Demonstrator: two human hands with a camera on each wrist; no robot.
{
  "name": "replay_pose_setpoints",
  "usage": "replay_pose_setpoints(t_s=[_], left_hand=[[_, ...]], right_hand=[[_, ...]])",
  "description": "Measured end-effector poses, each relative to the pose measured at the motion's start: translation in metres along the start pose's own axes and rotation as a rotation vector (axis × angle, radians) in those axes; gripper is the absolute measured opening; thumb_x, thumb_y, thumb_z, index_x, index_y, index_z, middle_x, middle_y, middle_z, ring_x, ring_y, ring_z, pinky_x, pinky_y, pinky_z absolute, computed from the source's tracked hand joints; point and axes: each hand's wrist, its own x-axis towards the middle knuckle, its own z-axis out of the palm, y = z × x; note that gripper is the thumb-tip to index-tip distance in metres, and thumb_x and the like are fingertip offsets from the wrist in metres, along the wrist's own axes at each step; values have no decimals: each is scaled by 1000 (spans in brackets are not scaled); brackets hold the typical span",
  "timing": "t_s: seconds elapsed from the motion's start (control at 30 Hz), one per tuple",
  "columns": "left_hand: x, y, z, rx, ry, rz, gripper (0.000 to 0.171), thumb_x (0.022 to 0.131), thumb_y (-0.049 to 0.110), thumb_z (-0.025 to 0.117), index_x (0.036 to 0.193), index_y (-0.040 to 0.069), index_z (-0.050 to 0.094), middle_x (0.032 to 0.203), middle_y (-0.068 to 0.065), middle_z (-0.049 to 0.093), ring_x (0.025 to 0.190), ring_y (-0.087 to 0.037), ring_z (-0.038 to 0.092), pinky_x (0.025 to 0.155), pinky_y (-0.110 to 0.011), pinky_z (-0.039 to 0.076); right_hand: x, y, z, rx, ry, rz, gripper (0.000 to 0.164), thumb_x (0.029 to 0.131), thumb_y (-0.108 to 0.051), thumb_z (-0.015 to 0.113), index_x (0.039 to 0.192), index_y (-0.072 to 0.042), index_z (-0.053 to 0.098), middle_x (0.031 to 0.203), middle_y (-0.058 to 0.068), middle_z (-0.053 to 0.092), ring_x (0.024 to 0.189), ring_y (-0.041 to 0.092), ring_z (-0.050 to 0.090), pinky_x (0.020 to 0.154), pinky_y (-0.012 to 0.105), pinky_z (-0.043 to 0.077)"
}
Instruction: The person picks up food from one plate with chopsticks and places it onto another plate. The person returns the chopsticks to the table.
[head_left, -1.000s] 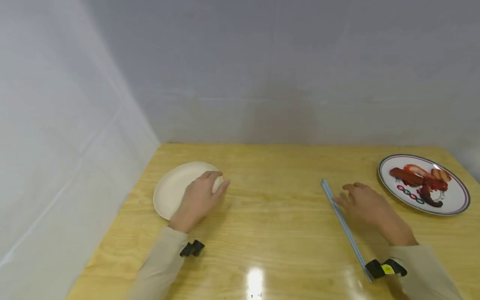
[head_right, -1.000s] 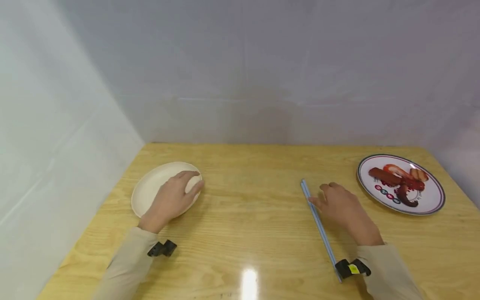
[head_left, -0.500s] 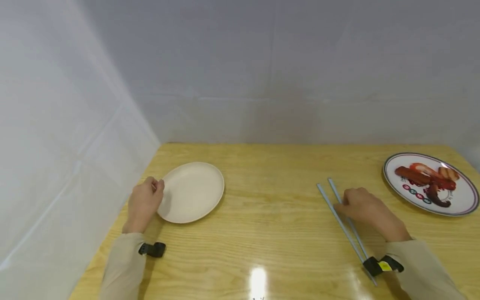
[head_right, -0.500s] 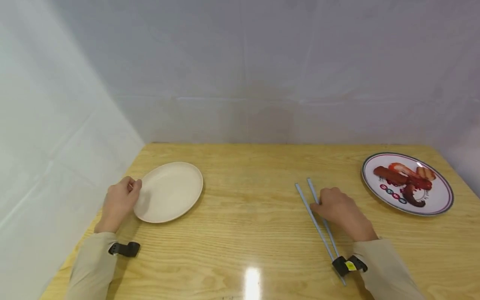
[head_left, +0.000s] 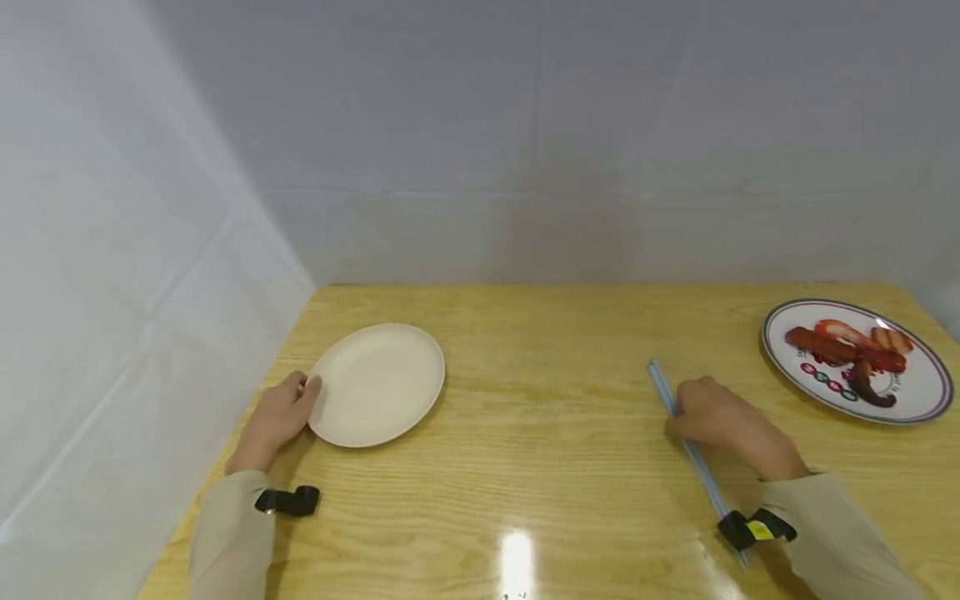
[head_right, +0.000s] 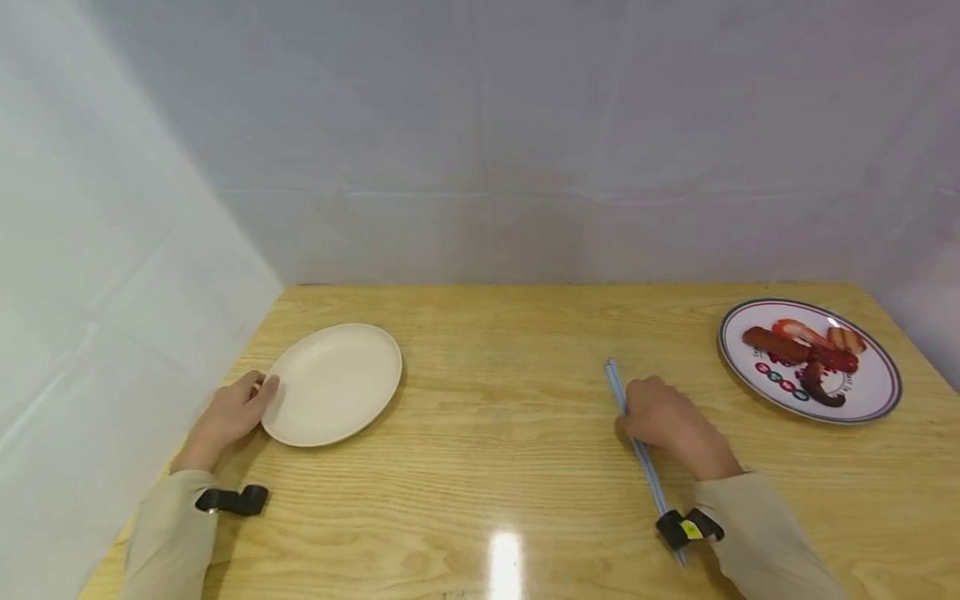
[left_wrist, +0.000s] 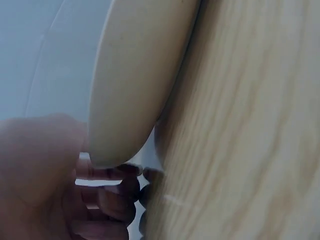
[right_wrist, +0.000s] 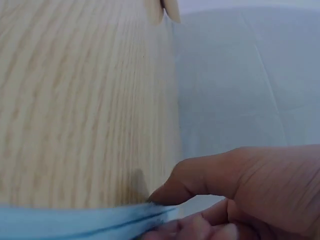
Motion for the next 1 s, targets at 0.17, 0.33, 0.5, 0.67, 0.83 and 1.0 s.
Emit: replay_pose_setpoints(t_s=[0.17, 0.33, 0.5, 0.67, 0.83, 1.0], left_hand=[[6, 0, 2, -6, 3, 54, 49, 105, 35, 29, 108, -9, 53, 90, -25, 62, 77, -34, 59, 69, -46, 46], [8, -4, 4, -36, -8, 33, 47, 105, 33, 32, 115, -8, 52, 102, -30, 61, 87, -38, 60, 74, -47, 46], [8, -7, 4, -106, -58, 36, 45, 104, 34, 39, 115, -8, 51, 107, -34, 61, 85, -34, 62, 67, -38, 47], [10, -6, 4, -120, -61, 42, 43, 104, 31, 41, 113, -9, 51, 102, -32, 63, 77, -27, 61, 62, -34, 45], [11, -7, 1, -120, -79, 55, 43, 103, 30, 42, 114, -11, 51, 98, -30, 64, 72, -22, 59, 61, -33, 45], [9, -14, -7, -132, -79, 53, 42, 104, 27, 38, 117, -12, 48, 100, -32, 62, 69, -19, 58, 60, -32, 46]], right_hand=[[1, -1, 4, 1, 16, 40, 27, 70, -13, 67, 56, -12, 44, 48, -5, 38, 42, 9, 35, 41, 23, 29], [2, 7, 9, 38, 34, 52, 27, 72, -16, 66, 57, -11, 44, 46, -4, 39, 40, 10, 38, 41, 25, 33], [-1, 20, 13, 237, -13, 3, 21, 78, -17, 66, 70, -5, 51, 45, 0, 51, 38, 11, 49, 41, 27, 40], [-5, 36, 0, 468, -28, -52, 20, 90, -14, 58, 78, 1, 56, 51, 5, 58, 42, 13, 56, 42, 30, 48], [-16, 49, -17, 694, 87, -43, 22, 97, -13, 56, 89, 7, 55, 62, 9, 66, 52, 16, 65, 51, 34, 54], [-24, 51, -33, 841, 178, -114, 18, 95, -5, 58, 77, -2, 56, 69, 7, 68, 64, 21, 70, 58, 33, 55]])
